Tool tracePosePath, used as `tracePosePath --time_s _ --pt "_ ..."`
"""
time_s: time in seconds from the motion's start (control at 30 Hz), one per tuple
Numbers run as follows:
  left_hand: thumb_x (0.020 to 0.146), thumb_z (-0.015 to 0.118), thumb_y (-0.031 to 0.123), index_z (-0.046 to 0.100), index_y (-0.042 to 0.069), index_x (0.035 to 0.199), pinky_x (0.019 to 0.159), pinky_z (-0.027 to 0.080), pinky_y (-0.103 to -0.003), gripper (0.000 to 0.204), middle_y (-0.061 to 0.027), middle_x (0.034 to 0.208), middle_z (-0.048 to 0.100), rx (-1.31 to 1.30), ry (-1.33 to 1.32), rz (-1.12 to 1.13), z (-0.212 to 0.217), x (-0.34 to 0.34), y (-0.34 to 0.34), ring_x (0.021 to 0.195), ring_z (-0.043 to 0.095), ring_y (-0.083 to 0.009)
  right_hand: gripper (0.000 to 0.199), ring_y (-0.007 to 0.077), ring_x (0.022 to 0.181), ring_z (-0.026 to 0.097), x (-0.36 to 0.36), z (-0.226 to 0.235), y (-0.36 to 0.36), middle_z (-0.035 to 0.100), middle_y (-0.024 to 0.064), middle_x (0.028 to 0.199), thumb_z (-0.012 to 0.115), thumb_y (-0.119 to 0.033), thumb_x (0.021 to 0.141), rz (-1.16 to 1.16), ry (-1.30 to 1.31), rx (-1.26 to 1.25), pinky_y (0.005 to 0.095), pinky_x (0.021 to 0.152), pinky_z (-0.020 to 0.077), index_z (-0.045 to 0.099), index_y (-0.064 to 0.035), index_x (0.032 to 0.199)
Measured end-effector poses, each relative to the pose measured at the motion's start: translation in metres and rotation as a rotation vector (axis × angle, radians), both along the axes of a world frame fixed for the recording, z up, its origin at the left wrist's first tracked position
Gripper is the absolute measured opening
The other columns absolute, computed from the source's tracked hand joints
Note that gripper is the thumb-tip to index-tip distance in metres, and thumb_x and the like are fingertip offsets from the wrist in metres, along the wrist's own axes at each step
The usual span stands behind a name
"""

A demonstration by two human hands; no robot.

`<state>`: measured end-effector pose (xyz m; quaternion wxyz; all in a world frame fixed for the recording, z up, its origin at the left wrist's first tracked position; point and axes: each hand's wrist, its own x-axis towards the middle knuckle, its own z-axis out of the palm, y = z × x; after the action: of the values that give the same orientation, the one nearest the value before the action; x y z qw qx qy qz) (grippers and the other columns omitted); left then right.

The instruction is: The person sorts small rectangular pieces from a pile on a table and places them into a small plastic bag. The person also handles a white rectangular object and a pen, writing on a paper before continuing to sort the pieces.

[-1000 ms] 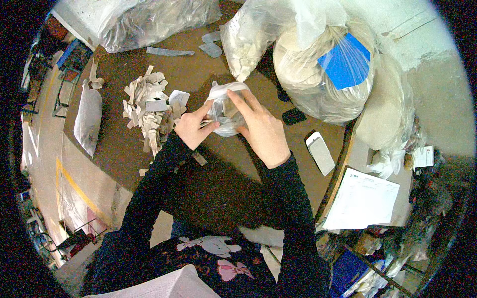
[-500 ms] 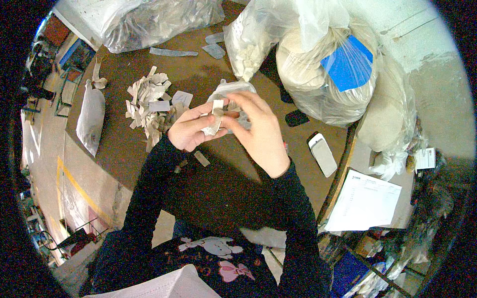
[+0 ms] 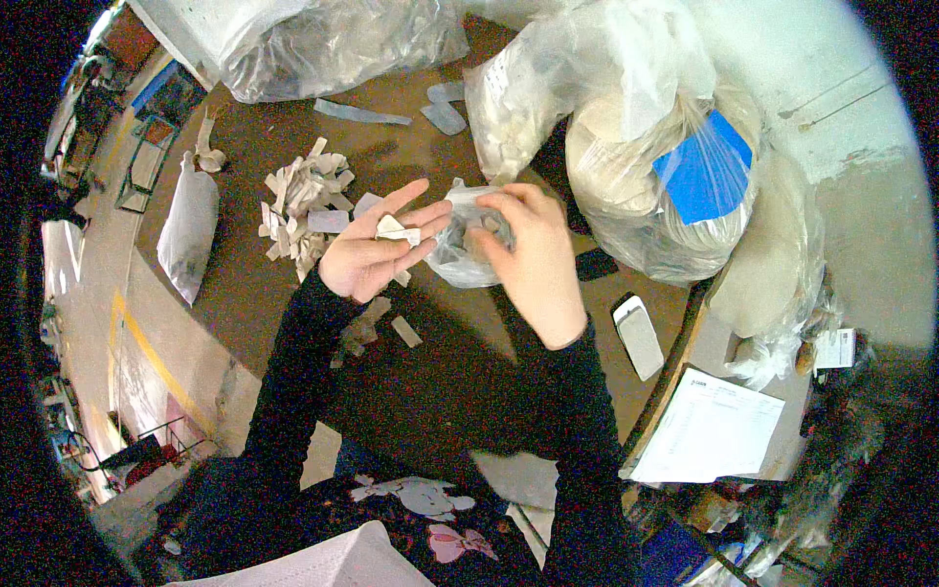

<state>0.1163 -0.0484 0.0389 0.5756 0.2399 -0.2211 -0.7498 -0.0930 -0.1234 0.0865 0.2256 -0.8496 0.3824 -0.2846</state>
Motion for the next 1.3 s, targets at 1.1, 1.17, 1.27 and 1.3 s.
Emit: tracePosePath --time_s 1.1,1.17,1.27,1.3 --pt "0.097 0.055 0.015 0.056 -0.001 0.117 0.095 0.055 -0.034 0.026 -0.0116 0.110 0.063 0.145 0.391 -0.053 -0.017 -0.010 0.000 0.103 0.064 -0.0208 0.011 0.0216 0.088 0.065 0.025 -0.001 0.021 0.071 0.0054 0.091 0.075 -0.003 0.075 0.104 -0.349 -0.071 0.0328 0.083 0.0466 0.070 -0.0054 0.085" --pt "0.098 0.053 0.019 0.053 -0.001 0.122 0.097 0.054 -0.035 0.031 -0.0124 0.113 0.062 0.145 0.315 -0.024 -0.014 -0.014 -0.001 0.104 0.063 -0.0209 0.010 0.0180 0.087 0.066 0.019 -0.001 0.018 0.072 0.0068 0.091 0.075 -0.004 0.076 0.081 -0.381 0.028 0.0302 0.079 0.0483 0.070 -0.0039 0.085" --pt "0.102 0.047 0.031 0.048 0.001 0.131 0.100 0.051 -0.040 0.043 -0.0143 0.122 0.059 0.186 0.092 0.069 0.005 -0.021 0.001 0.110 0.060 -0.0252 0.011 0.0237 0.087 0.068 0.014 0.004 0.015 0.072 0.0096 0.090 0.076 -0.006 0.076 0.037 -0.261 0.103 0.0319 0.080 0.0492 0.070 -0.0040 0.085" --pt "0.102 0.045 0.035 0.045 0.003 0.135 0.101 0.048 -0.040 0.046 -0.0148 0.128 0.055 0.176 0.088 0.096 0.003 -0.021 -0.001 0.115 0.057 -0.0253 0.011 0.0243 0.086 0.068 0.012 0.005 0.014 0.072 0.0105 0.090 0.075 -0.007 0.077 0.017 -0.246 0.167 0.0322 0.078 0.0496 0.070 -0.0034 0.085"
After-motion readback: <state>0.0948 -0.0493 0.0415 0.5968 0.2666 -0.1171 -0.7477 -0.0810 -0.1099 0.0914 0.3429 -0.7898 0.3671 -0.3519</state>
